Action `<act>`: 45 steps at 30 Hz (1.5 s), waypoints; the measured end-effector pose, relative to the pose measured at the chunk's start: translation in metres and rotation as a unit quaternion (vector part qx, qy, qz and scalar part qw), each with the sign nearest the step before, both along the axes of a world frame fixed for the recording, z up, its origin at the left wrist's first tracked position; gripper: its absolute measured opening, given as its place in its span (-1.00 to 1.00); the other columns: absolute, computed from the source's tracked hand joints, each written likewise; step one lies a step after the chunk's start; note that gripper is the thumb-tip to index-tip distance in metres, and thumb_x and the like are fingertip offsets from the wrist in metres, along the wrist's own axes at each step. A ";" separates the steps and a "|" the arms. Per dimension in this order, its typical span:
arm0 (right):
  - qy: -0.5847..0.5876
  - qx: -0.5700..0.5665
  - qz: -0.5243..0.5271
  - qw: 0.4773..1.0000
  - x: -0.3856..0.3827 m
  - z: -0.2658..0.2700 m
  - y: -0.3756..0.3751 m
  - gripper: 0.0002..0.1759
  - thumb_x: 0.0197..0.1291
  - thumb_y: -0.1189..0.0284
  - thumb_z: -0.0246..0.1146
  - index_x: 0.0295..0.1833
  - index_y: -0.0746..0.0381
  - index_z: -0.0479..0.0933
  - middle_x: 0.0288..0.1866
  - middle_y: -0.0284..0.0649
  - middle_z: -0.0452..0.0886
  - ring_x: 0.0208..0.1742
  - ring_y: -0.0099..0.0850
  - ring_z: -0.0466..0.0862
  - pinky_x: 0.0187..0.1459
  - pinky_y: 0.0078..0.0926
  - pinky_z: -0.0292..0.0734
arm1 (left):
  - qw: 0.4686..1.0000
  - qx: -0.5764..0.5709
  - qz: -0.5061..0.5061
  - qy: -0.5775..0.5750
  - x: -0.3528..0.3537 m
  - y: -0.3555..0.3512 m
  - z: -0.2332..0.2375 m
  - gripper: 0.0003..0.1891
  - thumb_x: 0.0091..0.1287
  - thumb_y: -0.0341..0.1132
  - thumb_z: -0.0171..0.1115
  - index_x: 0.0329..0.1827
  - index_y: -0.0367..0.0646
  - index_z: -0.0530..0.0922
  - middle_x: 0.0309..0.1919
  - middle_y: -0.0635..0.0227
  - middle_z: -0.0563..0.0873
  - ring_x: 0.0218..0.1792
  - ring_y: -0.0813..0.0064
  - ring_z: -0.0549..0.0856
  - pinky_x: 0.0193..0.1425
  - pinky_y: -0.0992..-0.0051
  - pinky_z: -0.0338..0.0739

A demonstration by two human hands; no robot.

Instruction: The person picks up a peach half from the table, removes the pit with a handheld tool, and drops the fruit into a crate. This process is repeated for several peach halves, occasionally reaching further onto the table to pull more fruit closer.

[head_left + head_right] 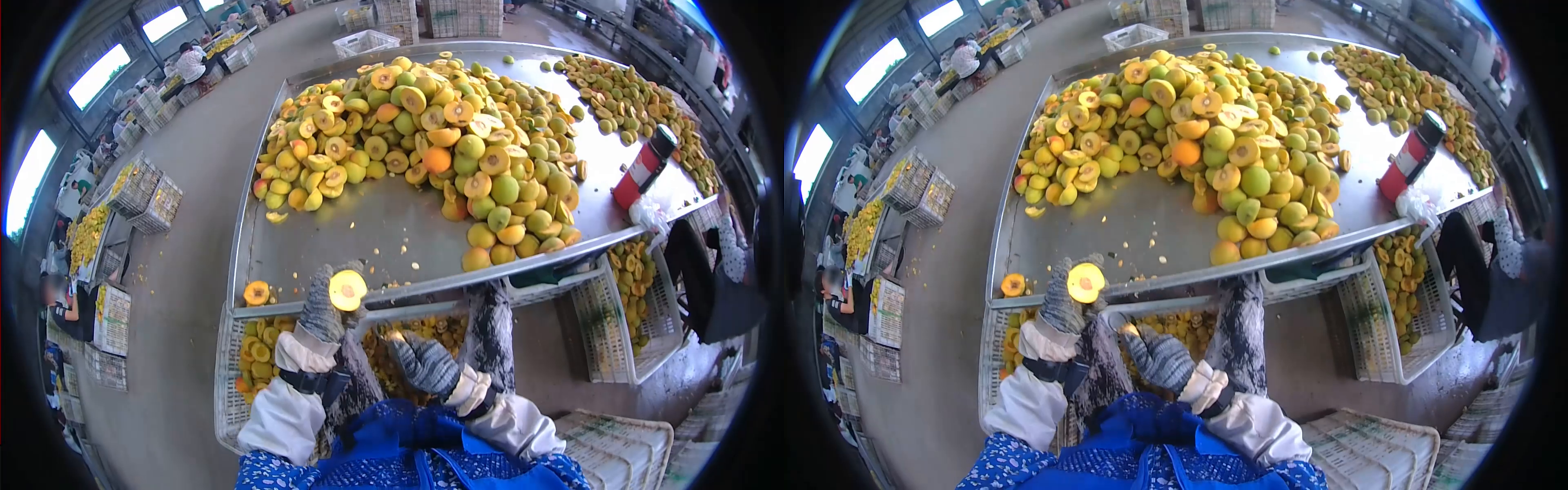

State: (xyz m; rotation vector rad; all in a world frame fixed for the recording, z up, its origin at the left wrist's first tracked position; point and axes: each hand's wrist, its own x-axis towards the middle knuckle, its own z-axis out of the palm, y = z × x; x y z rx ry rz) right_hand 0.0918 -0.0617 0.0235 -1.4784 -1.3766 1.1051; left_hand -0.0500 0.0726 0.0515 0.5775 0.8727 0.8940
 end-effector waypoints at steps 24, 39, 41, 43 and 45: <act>-0.043 0.064 0.048 0.996 -0.010 -0.029 -0.017 -0.65 0.30 0.27 -0.16 -0.13 0.29 0.42 -0.45 0.04 0.54 -0.45 -0.02 0.55 -0.44 -0.20 0.41 | 0.664 0.508 -0.073 0.543 0.038 -0.119 0.063 -0.71 0.07 -0.30 0.12 -0.15 -0.19 0.48 -0.31 0.19 0.60 -0.28 0.19 0.57 -0.18 0.30 0.41; 0.035 -0.160 0.096 0.982 0.017 -0.023 -0.022 -0.60 0.34 0.25 -0.20 -0.07 0.31 0.43 -0.38 0.12 0.53 -0.36 0.01 0.55 -0.30 -0.23 0.42 | 0.313 0.538 0.430 0.654 -0.058 -0.091 -0.132 -0.80 -0.03 -0.28 0.12 -0.45 -0.25 0.50 -0.52 0.07 0.55 -0.47 0.11 0.58 -0.45 0.21 0.40; 0.063 -0.091 0.076 0.991 0.012 -0.046 -0.027 -0.59 0.33 0.23 -0.20 -0.03 0.30 0.41 -0.36 0.12 0.53 -0.32 -0.01 0.55 -0.30 -0.23 0.42 | 0.231 0.410 0.551 0.689 -0.052 -0.072 -0.144 -0.80 -0.06 -0.27 0.14 -0.50 -0.26 0.50 -0.58 0.06 0.56 -0.51 0.10 0.59 -0.51 0.21 0.41; 0.073 -0.048 0.068 0.994 0.009 -0.054 -0.030 -0.59 0.33 0.21 -0.19 0.01 0.28 0.39 -0.32 0.11 0.54 -0.30 -0.01 0.56 -0.29 -0.23 0.43 | 0.287 0.391 0.485 0.728 -0.051 -0.067 -0.142 -0.80 -0.07 -0.27 0.14 -0.48 -0.25 0.51 -0.56 0.07 0.56 -0.50 0.11 0.59 -0.48 0.22 0.41; 0.063 -0.032 0.072 0.995 0.008 -0.052 -0.032 -0.59 0.32 0.19 -0.18 0.06 0.25 0.35 -0.27 0.10 0.54 -0.28 -0.01 0.56 -0.28 -0.24 0.43 | 0.339 0.370 0.415 0.759 -0.050 -0.062 -0.139 -0.79 -0.07 -0.27 0.15 -0.47 -0.25 0.51 -0.55 0.09 0.56 -0.50 0.12 0.58 -0.46 0.23 0.41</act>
